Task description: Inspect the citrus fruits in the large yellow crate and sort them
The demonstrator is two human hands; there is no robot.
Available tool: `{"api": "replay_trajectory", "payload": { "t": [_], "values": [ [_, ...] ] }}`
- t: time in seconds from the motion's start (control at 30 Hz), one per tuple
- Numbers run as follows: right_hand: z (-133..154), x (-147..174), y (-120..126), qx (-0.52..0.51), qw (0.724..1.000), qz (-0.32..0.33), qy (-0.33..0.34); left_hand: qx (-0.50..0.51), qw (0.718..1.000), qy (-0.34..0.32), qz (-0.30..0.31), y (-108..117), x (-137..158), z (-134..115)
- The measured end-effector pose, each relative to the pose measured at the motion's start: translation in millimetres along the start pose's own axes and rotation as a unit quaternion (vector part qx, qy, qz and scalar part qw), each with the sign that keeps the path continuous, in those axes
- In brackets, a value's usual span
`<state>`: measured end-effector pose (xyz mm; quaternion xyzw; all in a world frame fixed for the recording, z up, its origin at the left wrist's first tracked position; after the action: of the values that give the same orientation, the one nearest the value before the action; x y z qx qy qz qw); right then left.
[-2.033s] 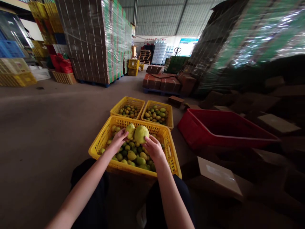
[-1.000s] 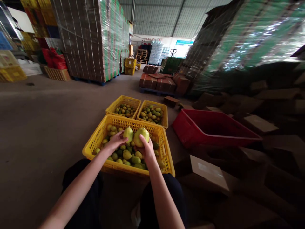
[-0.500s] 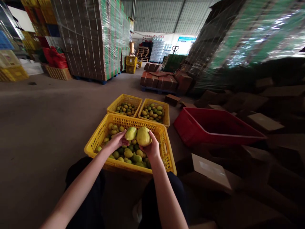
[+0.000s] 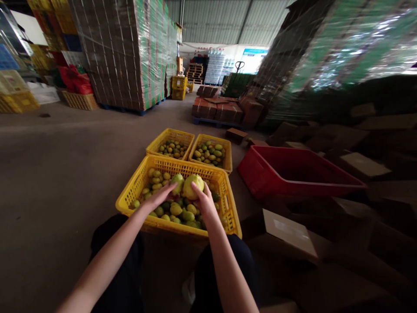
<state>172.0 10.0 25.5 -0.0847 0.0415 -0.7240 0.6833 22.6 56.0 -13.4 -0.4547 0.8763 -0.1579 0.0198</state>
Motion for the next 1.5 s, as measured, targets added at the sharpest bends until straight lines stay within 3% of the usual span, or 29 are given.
{"api": "replay_trajectory", "payload": {
  "t": [0.07,0.17,0.27,0.37,0.57,0.73,0.87,1.07,1.2,1.4,1.5],
  "values": [
    [13,6,0,0.143,0.985,-0.021,0.097,-0.084,0.994,-0.064,-0.039,7,1,-6],
    [29,16,-7,0.294,0.925,-0.047,0.236,-0.206,0.956,-0.184,-0.098,12,5,-23],
    [32,17,-9,0.323,0.900,-0.067,0.285,-0.223,0.936,-0.248,-0.117,11,10,-37],
    [34,16,-5,0.281,0.912,-0.080,0.289,-0.201,0.940,-0.260,-0.097,7,14,-44],
    [33,16,0,0.099,0.963,-0.066,0.243,-0.161,0.952,-0.243,-0.093,6,17,-47],
    [28,13,1,-0.016,0.978,-0.055,0.200,-0.049,0.976,-0.186,-0.098,9,13,-43],
    [24,8,1,-0.072,0.989,-0.004,0.127,0.055,0.981,-0.146,-0.114,16,11,-36],
    [13,-1,1,-0.201,0.978,0.052,0.002,0.169,0.980,-0.078,-0.070,11,8,-22],
    [0,-5,-6,-0.259,0.958,0.070,-0.099,0.237,0.966,-0.032,-0.094,5,10,-18],
    [-9,-7,-13,-0.273,0.954,0.047,-0.113,0.277,0.959,-0.002,-0.065,-9,8,-18],
    [-10,-8,-17,-0.279,0.952,0.064,-0.110,0.273,0.956,0.022,-0.102,-7,7,-13]
  ]
}}
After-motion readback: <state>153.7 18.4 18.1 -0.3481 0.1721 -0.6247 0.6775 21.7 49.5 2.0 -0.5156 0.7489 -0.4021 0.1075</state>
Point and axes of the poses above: each hand's wrist, its own x-axis away from the middle knuckle, its own y-axis out of the back of the hand, z = x × y, the point moved 6 cm from there along -x, towards the middle knuckle, and after that the axes turned 9 degrees about z, right-handed, at the moved point
